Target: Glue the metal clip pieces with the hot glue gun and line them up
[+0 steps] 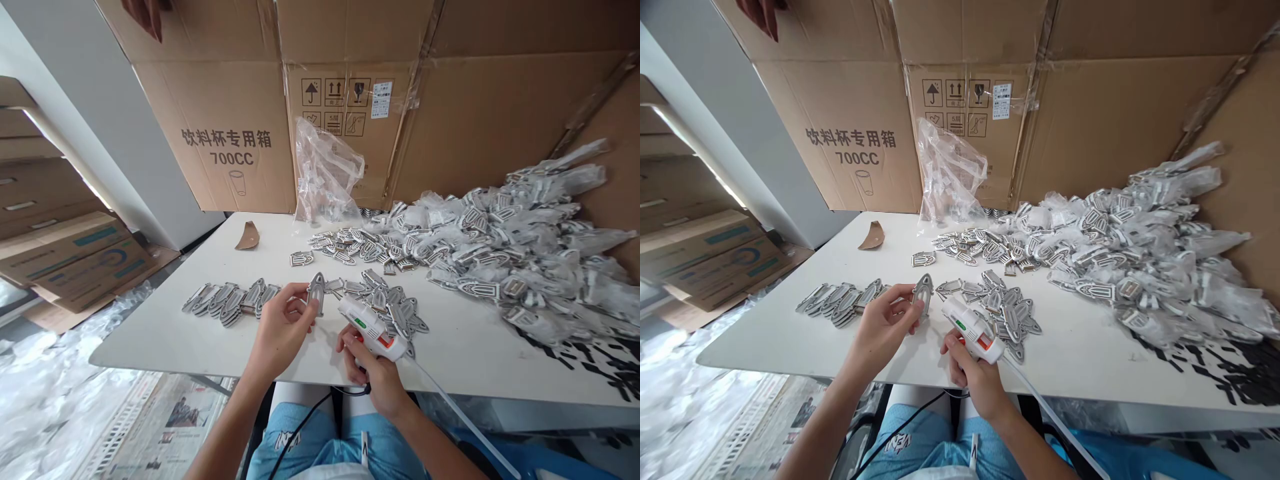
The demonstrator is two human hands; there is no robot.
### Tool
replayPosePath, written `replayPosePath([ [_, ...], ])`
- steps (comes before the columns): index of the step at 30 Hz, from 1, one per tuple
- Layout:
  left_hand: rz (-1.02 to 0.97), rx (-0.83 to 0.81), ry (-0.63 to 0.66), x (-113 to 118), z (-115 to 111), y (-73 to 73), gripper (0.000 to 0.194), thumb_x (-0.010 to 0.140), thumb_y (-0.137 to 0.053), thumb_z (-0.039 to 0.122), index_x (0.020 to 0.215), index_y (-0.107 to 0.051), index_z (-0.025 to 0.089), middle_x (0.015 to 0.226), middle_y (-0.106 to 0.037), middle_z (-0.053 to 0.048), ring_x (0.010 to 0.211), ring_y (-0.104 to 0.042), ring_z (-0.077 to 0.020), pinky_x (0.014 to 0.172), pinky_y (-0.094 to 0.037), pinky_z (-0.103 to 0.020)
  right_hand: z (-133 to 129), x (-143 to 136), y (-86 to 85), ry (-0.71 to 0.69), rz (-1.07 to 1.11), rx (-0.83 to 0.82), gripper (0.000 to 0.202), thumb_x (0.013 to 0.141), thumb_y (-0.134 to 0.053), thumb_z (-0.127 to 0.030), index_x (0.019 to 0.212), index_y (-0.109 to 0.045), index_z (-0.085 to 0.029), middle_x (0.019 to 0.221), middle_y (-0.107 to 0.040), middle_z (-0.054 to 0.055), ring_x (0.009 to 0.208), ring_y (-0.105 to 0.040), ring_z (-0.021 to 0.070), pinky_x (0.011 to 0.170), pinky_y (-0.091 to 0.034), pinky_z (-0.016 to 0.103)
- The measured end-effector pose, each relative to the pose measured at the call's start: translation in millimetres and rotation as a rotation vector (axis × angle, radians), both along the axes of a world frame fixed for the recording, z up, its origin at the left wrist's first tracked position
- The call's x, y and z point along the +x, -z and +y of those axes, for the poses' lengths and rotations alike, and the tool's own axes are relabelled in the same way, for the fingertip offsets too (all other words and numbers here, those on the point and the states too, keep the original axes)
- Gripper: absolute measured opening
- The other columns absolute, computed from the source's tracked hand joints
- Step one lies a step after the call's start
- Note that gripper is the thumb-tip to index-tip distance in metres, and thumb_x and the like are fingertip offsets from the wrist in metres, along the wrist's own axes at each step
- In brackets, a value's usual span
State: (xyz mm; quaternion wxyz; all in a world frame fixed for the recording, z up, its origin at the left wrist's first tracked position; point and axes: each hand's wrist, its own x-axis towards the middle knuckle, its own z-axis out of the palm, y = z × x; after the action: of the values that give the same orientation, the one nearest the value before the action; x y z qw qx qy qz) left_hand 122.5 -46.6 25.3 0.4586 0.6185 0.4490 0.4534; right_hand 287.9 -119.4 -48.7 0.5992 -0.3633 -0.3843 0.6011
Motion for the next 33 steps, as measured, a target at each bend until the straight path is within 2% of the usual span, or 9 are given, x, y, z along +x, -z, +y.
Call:
replayPosePath([
  [6, 0.019, -0.035, 0.014, -0.8, -2.5, 1.5, 0.034, 0.090, -0.075, 0.046, 0.112, -0.068, 0.021, 0.082, -0.065, 0.000, 0.060, -0.062, -0.0135, 0.056, -0.054, -0.027, -1.7, 1.2, 1.2, -0.033, -0.045, -0.025, 0.039, 0.099, -0.070, -0.056, 0.085, -0.064, -0.020, 0.049, -0.037, -0.010, 0.046, -0.023, 0.0082, 0.048, -0.022, 0.025],
  [12, 0.037, -0.066, 0.039, 2.4, -9.9, -7.7, 0.035, 0.087, -0.075, 0.046, 0.111, -0.069, 0.020, 0.078, -0.068, -0.001, 0.060, -0.064, -0.0152, 0.059, -0.056, -0.029, -2.8, 3.0, -2.9, -0.044, -0.050, -0.032, 0.037, 0.100, -0.070, -0.054, 0.085, -0.064, -0.020, 0.050, -0.039, -0.009, 0.047, -0.027, 0.0078, 0.050, -0.025, 0.025],
  [17, 0.028, -0.078, 0.052, 2.3, -12.4, -9.9, 0.033, 0.088, -0.075, 0.045, 0.109, -0.069, 0.020, 0.072, -0.065, 0.001, 0.059, -0.064, -0.0156, 0.058, -0.054, -0.029, -3.6, 2.6, -1.8, -0.045, -0.045, -0.039, 0.035, 0.102, -0.068, -0.051, 0.086, -0.064, -0.020, 0.051, -0.038, -0.009, 0.047, -0.026, 0.0078, 0.050, -0.024, 0.025],
  [23, -0.006, -0.089, 0.058, 3.4, -16.5, -11.3, 0.030, 0.092, -0.073, 0.043, 0.110, -0.066, 0.020, 0.075, -0.063, 0.002, 0.059, -0.063, -0.0139, 0.058, -0.051, -0.027, -1.8, 1.7, 4.3, -0.018, -0.060, -0.039, 0.034, 0.102, -0.067, -0.051, 0.088, -0.063, -0.020, 0.047, -0.039, -0.010, 0.044, -0.025, 0.0075, 0.048, -0.021, 0.025],
  [33, 0.031, -0.079, 0.067, -1.3, -22.8, -16.1, 0.028, 0.094, -0.071, 0.041, 0.112, -0.065, 0.020, 0.065, -0.061, 0.005, 0.059, -0.063, -0.0139, 0.061, -0.053, -0.027, -1.3, 4.8, -5.2, -0.061, -0.044, -0.042, 0.031, 0.099, -0.069, -0.050, 0.100, -0.063, -0.020, 0.048, -0.040, -0.012, 0.043, -0.026, 0.0078, 0.048, -0.023, 0.025],
])
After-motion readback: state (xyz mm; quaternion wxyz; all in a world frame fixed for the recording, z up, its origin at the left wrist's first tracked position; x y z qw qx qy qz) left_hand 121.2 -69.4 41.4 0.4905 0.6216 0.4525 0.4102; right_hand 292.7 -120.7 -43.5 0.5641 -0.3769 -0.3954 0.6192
